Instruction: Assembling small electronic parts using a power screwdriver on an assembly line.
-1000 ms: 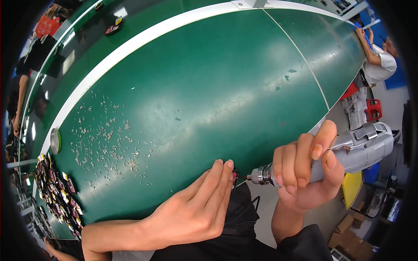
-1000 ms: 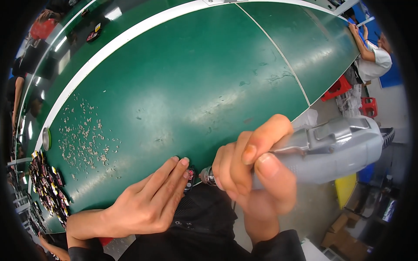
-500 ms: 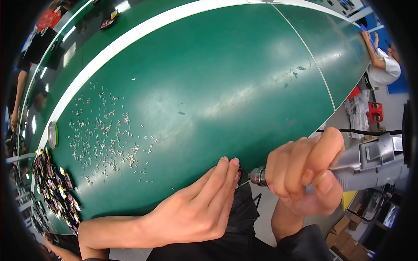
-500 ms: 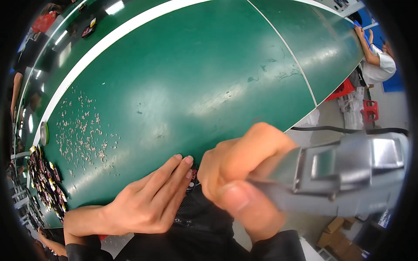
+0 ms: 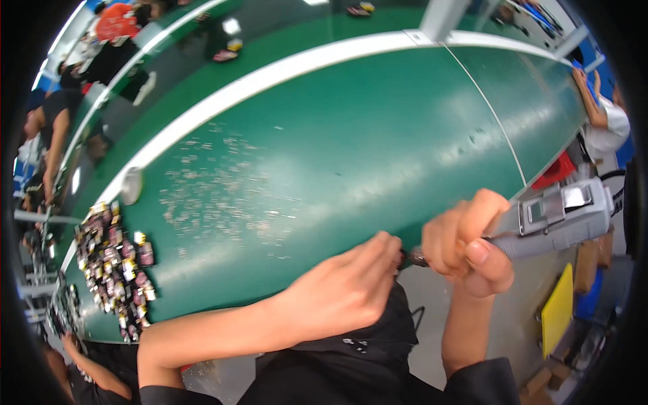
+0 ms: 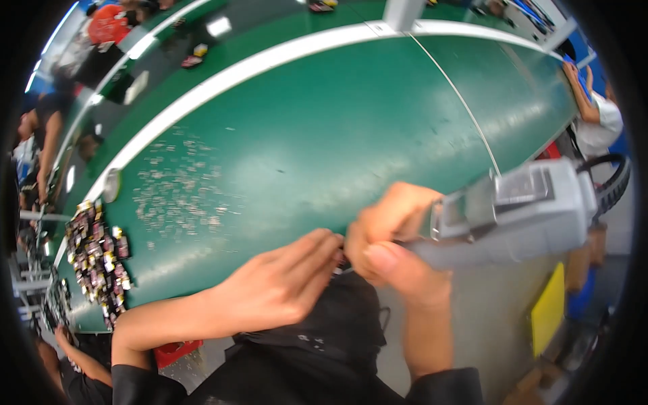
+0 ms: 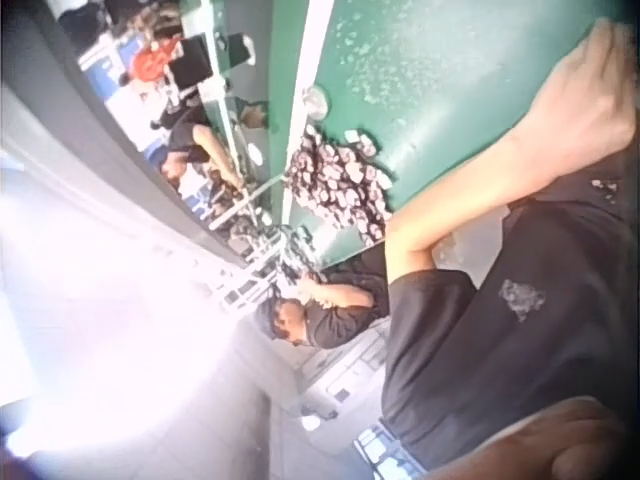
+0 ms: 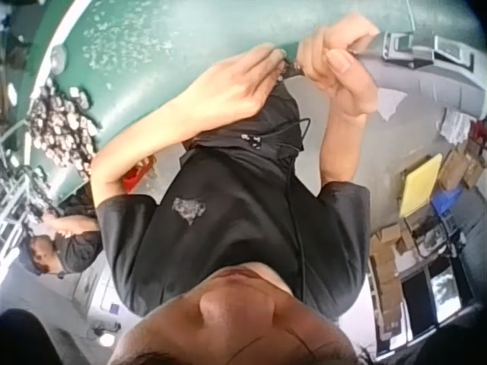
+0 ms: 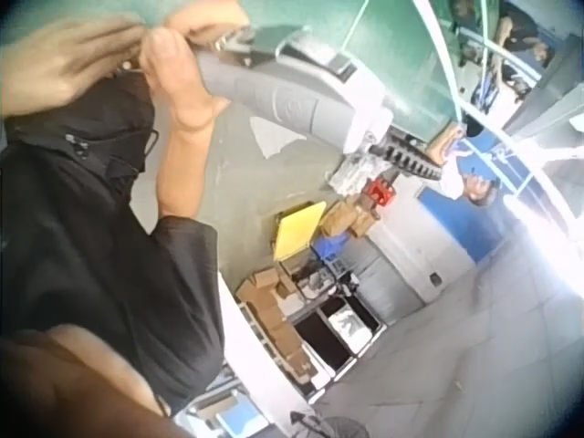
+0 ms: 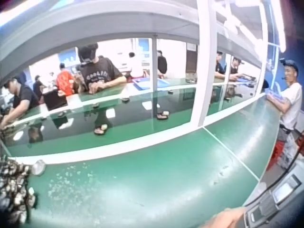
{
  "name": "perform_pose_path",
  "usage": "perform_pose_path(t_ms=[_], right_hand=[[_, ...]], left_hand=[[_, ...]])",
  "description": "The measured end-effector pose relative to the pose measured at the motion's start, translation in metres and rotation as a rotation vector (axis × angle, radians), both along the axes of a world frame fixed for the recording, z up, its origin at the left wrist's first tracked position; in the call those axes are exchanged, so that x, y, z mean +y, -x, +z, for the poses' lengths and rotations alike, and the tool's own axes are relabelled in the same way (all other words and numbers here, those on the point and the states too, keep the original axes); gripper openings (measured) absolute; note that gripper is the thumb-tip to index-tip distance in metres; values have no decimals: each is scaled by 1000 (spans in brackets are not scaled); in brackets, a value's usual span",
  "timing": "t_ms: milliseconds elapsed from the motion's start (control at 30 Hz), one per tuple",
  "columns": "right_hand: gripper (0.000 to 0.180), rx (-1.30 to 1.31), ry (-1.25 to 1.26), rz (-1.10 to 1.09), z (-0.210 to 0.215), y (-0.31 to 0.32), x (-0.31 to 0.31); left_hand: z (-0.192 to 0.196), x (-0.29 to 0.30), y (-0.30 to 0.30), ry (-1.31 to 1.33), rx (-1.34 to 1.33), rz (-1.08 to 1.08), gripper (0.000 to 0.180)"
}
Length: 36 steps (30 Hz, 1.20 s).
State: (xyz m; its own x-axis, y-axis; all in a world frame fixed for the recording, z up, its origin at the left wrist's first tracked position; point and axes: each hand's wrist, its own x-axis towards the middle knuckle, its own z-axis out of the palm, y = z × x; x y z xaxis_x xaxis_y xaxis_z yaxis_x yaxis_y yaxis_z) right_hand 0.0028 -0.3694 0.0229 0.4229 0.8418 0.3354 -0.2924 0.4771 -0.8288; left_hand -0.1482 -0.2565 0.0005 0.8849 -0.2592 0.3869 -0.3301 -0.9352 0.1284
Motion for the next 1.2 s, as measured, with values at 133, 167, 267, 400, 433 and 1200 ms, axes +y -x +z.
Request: perform_pose_path(t_ms=[133, 167, 267, 400, 433, 1200], right_hand=[[20, 58, -146, 139, -9, -10, -2], [20, 166, -184, 99, -9, -13, -12], [16, 242, -332, 152, -5, -5, -7], [15, 275, -225, 71, -28, 15, -3], [14, 290, -174, 66, -35, 18, 0], [8, 669, -121, -39, -49, 30, -2]], left_hand=[[-4, 8, 11, 34, -70, -6, 27], [3, 9, 20, 23, -52, 8, 28], [24, 29, 73, 150, 12, 223, 39], [42, 97, 169, 115, -137, 745, 38], [43, 114, 199, 28, -129, 904, 38], [11, 154, 149, -6, 56, 991, 24]])
